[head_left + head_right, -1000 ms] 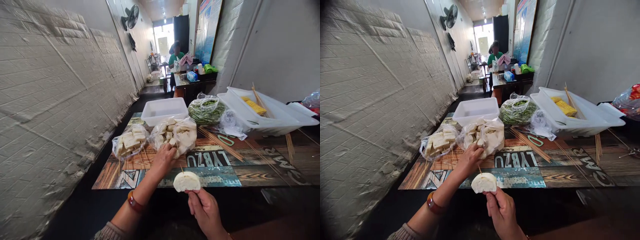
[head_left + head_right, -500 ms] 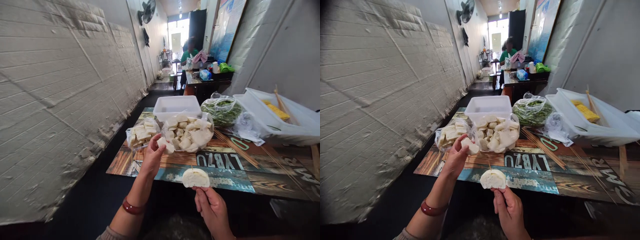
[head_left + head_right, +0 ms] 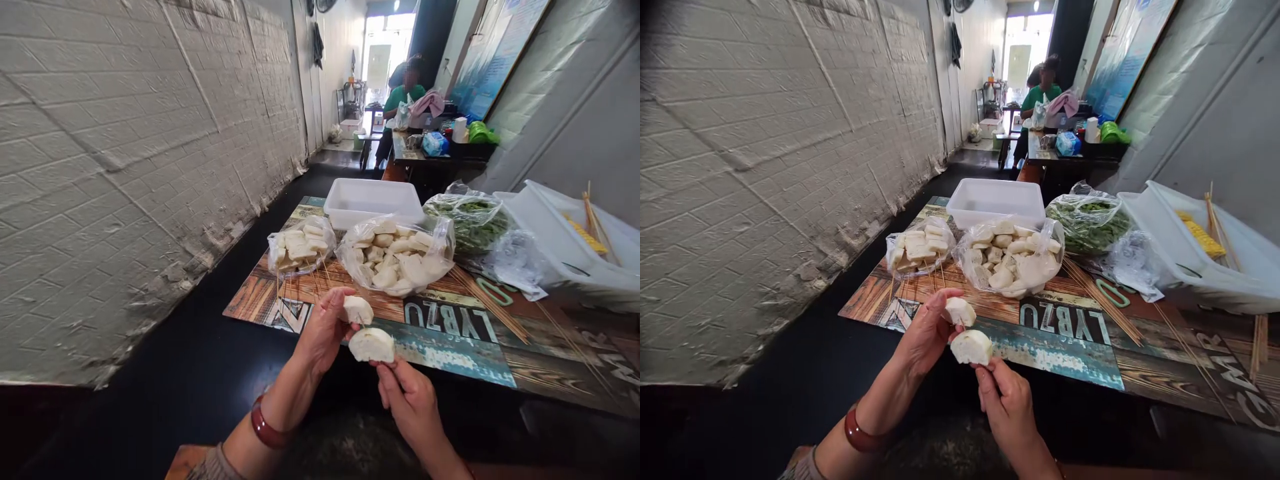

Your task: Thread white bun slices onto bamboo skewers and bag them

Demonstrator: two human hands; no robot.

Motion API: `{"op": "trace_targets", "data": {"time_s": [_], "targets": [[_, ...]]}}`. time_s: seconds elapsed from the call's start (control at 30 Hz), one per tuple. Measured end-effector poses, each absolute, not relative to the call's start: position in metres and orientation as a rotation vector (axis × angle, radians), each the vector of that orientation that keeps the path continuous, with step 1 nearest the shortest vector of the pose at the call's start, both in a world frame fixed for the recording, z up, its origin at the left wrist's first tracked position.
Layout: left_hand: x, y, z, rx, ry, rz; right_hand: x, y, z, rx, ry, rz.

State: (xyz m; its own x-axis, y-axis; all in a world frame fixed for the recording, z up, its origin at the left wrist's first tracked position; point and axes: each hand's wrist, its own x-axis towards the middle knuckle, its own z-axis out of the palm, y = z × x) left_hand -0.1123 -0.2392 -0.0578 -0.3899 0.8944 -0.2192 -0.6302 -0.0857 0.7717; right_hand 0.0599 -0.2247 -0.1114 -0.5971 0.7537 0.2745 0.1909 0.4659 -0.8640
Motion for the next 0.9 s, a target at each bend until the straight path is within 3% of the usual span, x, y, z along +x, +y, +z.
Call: {"op": "trace_targets", "data": {"time_s": [0.33, 0.67, 0.9], "targets": [[-0.125, -0.252, -0.068, 0.363, 0.954, 1.699, 0.061, -0.229, -0.103, -0.851, -1.999, 1.212], [-0.121, -0.257, -0.06, 0.227, 0.787, 1.71, 0.062, -0.24, -0.103, -0.866, -1.966, 1.553], [-0.119, -0.257, -0.059, 0.234, 0.764, 1.714, 0.061, -0.24, -0.104, -0.871, -1.96, 1.575]]}}
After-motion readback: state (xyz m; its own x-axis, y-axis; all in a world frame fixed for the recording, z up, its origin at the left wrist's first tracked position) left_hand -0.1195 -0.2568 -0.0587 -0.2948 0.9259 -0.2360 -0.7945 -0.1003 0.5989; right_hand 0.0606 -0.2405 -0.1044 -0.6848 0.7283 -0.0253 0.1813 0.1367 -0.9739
